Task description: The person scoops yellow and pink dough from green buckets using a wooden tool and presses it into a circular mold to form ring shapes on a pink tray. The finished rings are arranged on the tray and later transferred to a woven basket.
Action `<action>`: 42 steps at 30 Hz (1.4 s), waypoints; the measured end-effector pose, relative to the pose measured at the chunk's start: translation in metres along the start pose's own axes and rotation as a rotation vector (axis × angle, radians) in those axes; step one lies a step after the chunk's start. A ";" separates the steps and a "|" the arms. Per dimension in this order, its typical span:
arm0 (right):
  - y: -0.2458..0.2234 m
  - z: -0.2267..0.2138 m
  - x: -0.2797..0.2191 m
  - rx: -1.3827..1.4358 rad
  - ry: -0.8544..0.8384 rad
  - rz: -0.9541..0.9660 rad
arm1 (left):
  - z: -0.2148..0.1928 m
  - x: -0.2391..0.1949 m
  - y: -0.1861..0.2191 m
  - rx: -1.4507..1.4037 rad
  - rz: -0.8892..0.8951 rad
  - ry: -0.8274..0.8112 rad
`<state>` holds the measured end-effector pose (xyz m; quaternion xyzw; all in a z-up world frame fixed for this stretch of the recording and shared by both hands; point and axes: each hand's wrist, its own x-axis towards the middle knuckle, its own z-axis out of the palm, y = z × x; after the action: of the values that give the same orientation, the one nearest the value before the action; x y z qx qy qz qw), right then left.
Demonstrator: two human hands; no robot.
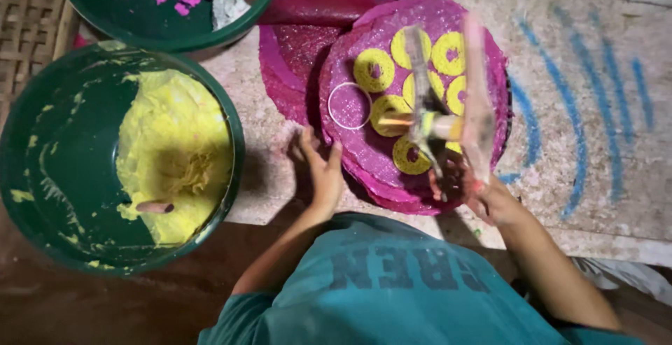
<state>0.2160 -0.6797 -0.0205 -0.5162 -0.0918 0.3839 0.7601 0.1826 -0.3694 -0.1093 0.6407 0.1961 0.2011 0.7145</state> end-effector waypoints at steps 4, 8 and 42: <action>-0.016 0.001 0.022 0.072 -0.237 0.212 | 0.005 0.074 0.089 -0.604 -0.040 -0.389; -0.050 0.007 0.049 -0.040 -0.400 0.446 | 0.023 0.120 0.149 -1.148 -0.185 -0.955; -0.113 0.035 0.146 -1.094 0.090 0.220 | 0.066 0.225 0.082 -1.488 -0.070 -0.913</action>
<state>0.3530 -0.5757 0.0548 -0.8577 -0.1908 0.3349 0.3402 0.4048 -0.2956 -0.0259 0.0193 -0.2720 -0.0213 0.9619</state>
